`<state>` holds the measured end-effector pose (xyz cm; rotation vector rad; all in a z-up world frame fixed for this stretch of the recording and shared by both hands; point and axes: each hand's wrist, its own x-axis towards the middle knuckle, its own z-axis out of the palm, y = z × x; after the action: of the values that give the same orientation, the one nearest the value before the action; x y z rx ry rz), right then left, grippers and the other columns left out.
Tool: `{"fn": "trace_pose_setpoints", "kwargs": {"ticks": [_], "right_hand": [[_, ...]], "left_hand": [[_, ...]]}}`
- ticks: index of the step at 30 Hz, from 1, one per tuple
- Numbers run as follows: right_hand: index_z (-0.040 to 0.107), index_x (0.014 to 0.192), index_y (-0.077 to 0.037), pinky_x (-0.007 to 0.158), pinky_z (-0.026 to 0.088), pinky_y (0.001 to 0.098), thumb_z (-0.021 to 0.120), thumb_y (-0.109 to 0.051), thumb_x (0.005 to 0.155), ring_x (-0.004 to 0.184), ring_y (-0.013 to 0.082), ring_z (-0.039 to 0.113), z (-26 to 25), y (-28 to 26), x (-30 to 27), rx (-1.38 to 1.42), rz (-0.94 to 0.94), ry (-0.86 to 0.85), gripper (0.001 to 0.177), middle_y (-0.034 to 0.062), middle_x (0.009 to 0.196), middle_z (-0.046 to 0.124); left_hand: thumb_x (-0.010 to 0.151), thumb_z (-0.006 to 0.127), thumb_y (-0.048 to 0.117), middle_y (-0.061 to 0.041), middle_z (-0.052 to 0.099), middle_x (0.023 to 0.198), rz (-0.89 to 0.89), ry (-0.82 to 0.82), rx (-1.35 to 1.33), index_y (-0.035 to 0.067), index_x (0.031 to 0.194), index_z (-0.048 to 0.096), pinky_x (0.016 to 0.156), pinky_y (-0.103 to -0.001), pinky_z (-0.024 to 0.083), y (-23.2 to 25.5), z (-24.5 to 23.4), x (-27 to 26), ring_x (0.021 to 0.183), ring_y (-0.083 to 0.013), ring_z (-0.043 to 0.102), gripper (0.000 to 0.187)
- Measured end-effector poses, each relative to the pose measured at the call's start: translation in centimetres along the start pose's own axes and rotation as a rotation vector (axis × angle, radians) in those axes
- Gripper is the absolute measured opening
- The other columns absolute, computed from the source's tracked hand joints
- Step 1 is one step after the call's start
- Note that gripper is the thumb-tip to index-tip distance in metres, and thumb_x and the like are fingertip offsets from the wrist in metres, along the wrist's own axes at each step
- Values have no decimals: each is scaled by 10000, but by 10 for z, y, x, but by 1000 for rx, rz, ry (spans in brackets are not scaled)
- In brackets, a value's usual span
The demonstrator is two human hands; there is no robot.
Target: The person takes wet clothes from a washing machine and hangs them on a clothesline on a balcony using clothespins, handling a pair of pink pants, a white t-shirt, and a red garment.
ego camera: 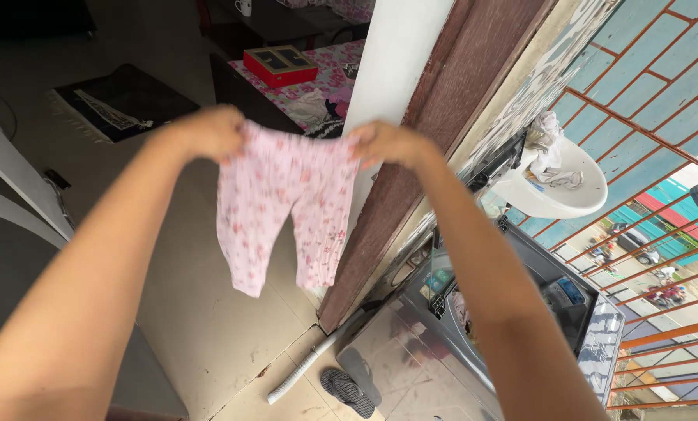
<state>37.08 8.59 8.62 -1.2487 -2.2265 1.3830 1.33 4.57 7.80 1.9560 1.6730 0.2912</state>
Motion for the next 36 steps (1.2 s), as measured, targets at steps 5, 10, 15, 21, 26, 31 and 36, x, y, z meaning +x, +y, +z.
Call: {"fn": "trace_pose_setpoints", "kwargs": {"ticks": [5,10,15,21,26,31,36], "right_hand": [[732,1169,-64,814,581,331,722,-175,911,910,171,719,-68,-68,-39,-293,-532,495,281,81,1040,772],[718,1161,-24,745,597,339,698,-107,902,862,181,742,36,12,7,-566,-530,851,272,122,1030,768],[704,1152,17,675,613,347,673,-39,894,815,192,766,167,128,11,-355,53,-101,266,163,1020,764],[640,1124,15,578,575,340,530,-190,1062,667,201,760,136,90,-18,-115,115,-33,241,191,885,749],[558,1148,1,548,600,345,503,-227,1055,699,251,764,103,60,-61,395,49,85,252,115,922,648],[598,1133,12,628,623,317,621,-192,1010,736,209,755,70,42,-121,322,-44,221,240,88,887,672],[692,1080,18,695,618,298,671,-133,977,794,132,737,41,26,-195,203,-95,337,183,55,856,738]], "left_hand": [[983,609,83,-306,679,1040,373,774,139,-92,1109,629,836,-539,527,78,-65,-52,999,-488,654,216],[1015,564,38,-308,652,1069,386,895,311,-47,1166,576,961,-556,495,49,22,-73,1075,-498,617,175],[1053,420,222,-162,725,1170,-298,-322,-85,109,1290,542,630,-457,560,-68,124,-57,806,-300,812,289],[1044,422,287,-170,720,1191,-253,-126,-220,96,1519,362,651,-385,620,-77,123,-42,737,-284,816,516],[1067,426,364,-271,786,1082,-179,-54,-257,109,1616,278,687,-399,606,-1,72,-53,726,-291,794,623],[1032,505,353,-157,730,1037,37,-36,-240,87,1519,416,673,-398,628,76,44,-61,674,-282,809,562],[967,639,303,-163,774,889,215,-55,-139,65,1319,572,716,-375,593,139,24,-57,673,-260,821,430]]}}
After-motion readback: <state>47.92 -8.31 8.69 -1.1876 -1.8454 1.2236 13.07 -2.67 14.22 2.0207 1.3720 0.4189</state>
